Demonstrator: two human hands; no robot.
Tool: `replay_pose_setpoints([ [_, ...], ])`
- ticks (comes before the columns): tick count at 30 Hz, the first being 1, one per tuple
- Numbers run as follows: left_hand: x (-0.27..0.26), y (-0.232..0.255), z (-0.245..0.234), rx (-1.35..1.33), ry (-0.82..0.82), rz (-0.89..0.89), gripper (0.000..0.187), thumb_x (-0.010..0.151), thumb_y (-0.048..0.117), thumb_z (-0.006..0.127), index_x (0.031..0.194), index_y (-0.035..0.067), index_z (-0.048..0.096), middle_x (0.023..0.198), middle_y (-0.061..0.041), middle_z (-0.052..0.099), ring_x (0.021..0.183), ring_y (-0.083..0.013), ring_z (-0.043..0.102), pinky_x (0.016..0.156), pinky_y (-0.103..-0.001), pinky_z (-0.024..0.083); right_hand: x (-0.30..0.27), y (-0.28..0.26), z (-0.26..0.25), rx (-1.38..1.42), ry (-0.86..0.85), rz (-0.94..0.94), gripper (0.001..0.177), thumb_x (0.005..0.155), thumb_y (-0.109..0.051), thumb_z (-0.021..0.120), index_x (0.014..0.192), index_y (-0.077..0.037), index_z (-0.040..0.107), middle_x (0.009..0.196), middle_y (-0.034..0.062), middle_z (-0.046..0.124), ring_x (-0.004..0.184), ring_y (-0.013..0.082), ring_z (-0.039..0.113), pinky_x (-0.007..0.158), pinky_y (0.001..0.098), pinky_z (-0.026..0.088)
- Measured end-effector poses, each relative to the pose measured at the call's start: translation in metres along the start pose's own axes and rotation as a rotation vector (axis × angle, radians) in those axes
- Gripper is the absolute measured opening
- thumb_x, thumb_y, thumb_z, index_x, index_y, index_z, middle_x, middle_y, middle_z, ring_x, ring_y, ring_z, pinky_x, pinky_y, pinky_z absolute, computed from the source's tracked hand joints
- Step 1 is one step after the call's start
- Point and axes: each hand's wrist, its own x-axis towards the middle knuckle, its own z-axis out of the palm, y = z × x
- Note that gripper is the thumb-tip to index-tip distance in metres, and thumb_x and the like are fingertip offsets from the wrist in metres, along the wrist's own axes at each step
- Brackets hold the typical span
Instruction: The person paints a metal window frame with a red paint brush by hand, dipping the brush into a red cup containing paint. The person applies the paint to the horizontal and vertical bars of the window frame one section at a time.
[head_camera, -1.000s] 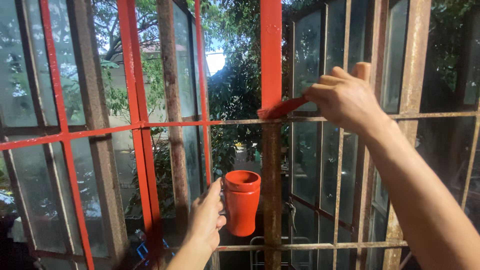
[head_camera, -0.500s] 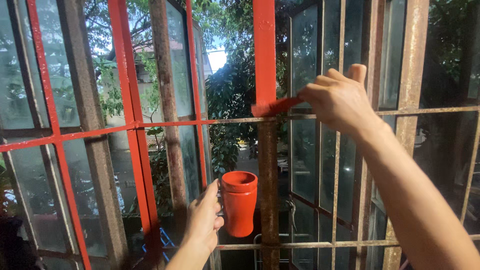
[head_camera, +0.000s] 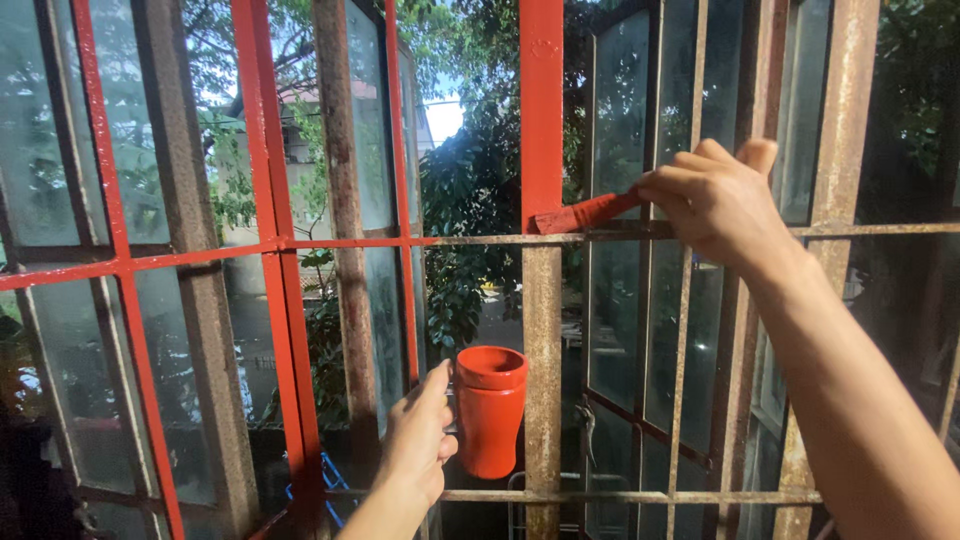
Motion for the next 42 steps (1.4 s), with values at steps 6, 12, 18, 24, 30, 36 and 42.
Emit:
replay_pose_setpoints([
  [6, 0.001, 0.007, 0.004, -0.003, -0.021, 0.009, 0.029, 0.090, 0.042, 0.069, 0.097, 0.013, 0.070, 0.067, 0.005, 0.033, 0.052, -0.0062, 0.023, 0.041, -0.024, 0.018, -0.009, 0.001, -0.004, 0.095, 0.028, 0.043, 0.010, 0.100, -0.023, 0.070, 0.106, -0.021, 0.078, 0.084, -0.0042, 0.062, 0.087, 0.0161, 0.054, 0.088, 0.0366, 0.028],
  [12, 0.002, -0.001, 0.008, 0.004, -0.016, 0.020, 0.027, 0.092, 0.040, 0.069, 0.092, 0.013, 0.065, 0.065, 0.006, 0.034, 0.050, -0.0059, 0.025, 0.041, -0.024, 0.019, -0.009, -0.010, -0.004, 0.028, 0.067, 0.055, 0.009, 0.099, -0.020, 0.069, 0.101, -0.021, 0.078, 0.081, -0.0044, 0.064, 0.083, 0.0172, 0.057, 0.085, 0.0412, 0.028],
  [18, 0.000, -0.008, 0.013, 0.009, -0.015, 0.001, 0.028, 0.092, 0.041, 0.070, 0.090, 0.012, 0.067, 0.064, 0.005, 0.032, 0.049, -0.0064, 0.022, 0.040, -0.024, 0.018, -0.005, -0.021, -0.002, 0.067, 0.029, 0.224, 0.014, 0.106, -0.025, 0.065, 0.100, -0.022, 0.077, 0.080, -0.0005, 0.067, 0.076, 0.0203, 0.061, 0.083, 0.0407, 0.029],
  [24, 0.001, -0.016, 0.004, -0.028, -0.032, 0.016, 0.027, 0.092, 0.041, 0.070, 0.090, 0.014, 0.064, 0.065, 0.007, 0.035, 0.051, -0.0055, 0.025, 0.040, -0.024, 0.018, -0.008, -0.026, -0.015, 0.182, -0.167, 0.295, 0.018, 0.103, -0.026, 0.062, 0.100, -0.018, 0.078, 0.080, 0.0027, 0.074, 0.065, 0.0227, 0.068, 0.085, 0.0402, 0.041],
  [30, 0.008, -0.018, -0.003, -0.028, -0.010, 0.011, 0.024, 0.090, 0.039, 0.071, 0.094, 0.016, 0.067, 0.065, 0.007, 0.038, 0.052, -0.0045, 0.029, 0.040, -0.024, 0.019, 0.043, -0.017, -0.007, 0.391, -0.001, 0.687, 0.019, 0.108, -0.021, 0.058, 0.119, -0.012, 0.070, 0.090, 0.0157, 0.071, 0.082, 0.0326, 0.069, 0.070, 0.0436, 0.050],
  [36, 0.022, 0.022, 0.005, 0.001, 0.060, -0.026, 0.029, 0.092, 0.039, 0.072, 0.093, 0.011, 0.070, 0.062, 0.005, 0.029, 0.045, -0.0079, 0.023, 0.039, -0.026, 0.019, 0.124, 0.007, 0.038, 0.700, 0.258, 0.498, 0.041, 0.089, 0.000, 0.050, 0.127, -0.007, 0.064, 0.092, 0.0182, 0.071, 0.087, 0.0346, 0.071, 0.072, 0.0367, 0.052],
  [42, 0.012, 0.050, 0.003, 0.012, 0.098, -0.010, 0.030, 0.091, 0.039, 0.070, 0.090, 0.010, 0.073, 0.059, 0.004, 0.031, 0.042, -0.0086, 0.022, 0.038, -0.028, 0.018, 0.168, 0.021, 0.046, 0.481, 0.476, 0.475, 0.018, 0.108, -0.009, 0.058, 0.121, -0.006, 0.070, 0.105, 0.0230, 0.072, 0.100, 0.0393, 0.071, 0.081, 0.0384, 0.054],
])
